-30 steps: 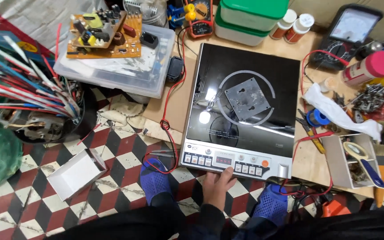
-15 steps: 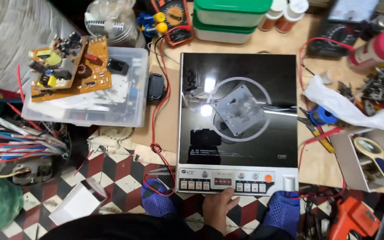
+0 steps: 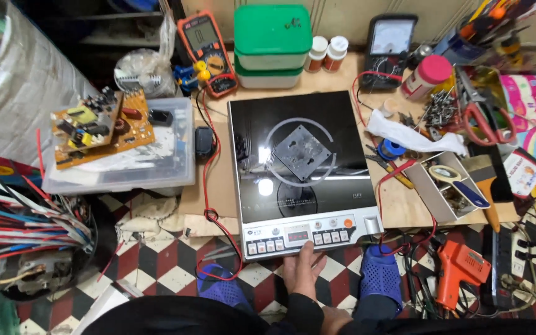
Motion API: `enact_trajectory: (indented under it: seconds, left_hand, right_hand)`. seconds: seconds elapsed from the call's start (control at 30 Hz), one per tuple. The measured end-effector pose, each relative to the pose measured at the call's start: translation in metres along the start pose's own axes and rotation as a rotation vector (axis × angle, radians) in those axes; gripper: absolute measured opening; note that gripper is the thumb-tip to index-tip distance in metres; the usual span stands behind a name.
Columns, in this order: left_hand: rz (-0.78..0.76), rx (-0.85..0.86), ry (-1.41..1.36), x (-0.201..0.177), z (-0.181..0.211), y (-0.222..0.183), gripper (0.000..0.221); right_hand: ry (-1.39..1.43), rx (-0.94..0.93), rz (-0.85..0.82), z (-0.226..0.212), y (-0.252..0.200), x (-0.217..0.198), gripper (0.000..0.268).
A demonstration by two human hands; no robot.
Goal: Testing the interface and functionality of an induction cooker by pressing buttons on the control panel and observing the display.
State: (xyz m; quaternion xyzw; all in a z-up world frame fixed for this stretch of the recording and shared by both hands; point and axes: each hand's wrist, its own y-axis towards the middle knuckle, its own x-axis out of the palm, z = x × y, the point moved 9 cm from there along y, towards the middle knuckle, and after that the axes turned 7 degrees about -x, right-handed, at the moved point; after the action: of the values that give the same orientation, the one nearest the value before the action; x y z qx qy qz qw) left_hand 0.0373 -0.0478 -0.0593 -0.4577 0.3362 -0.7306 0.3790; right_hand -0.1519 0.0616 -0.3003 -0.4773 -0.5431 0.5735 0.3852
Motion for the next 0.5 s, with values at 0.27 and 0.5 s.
enact_trajectory:
  seconds: [0.27, 0.5]
  left_hand:
    - [0.002, -0.061, -0.024, -0.002, -0.004, 0.001, 0.066]
    - [-0.005, -0.076, 0.026, -0.008, -0.002, 0.001, 0.056]
  right_hand:
    - [-0.064, -0.125, 0.3, -0.018, -0.214, -0.116, 0.043]
    - [0.021, -0.135, 0.4, -0.028, -0.262, -0.134, 0.041]
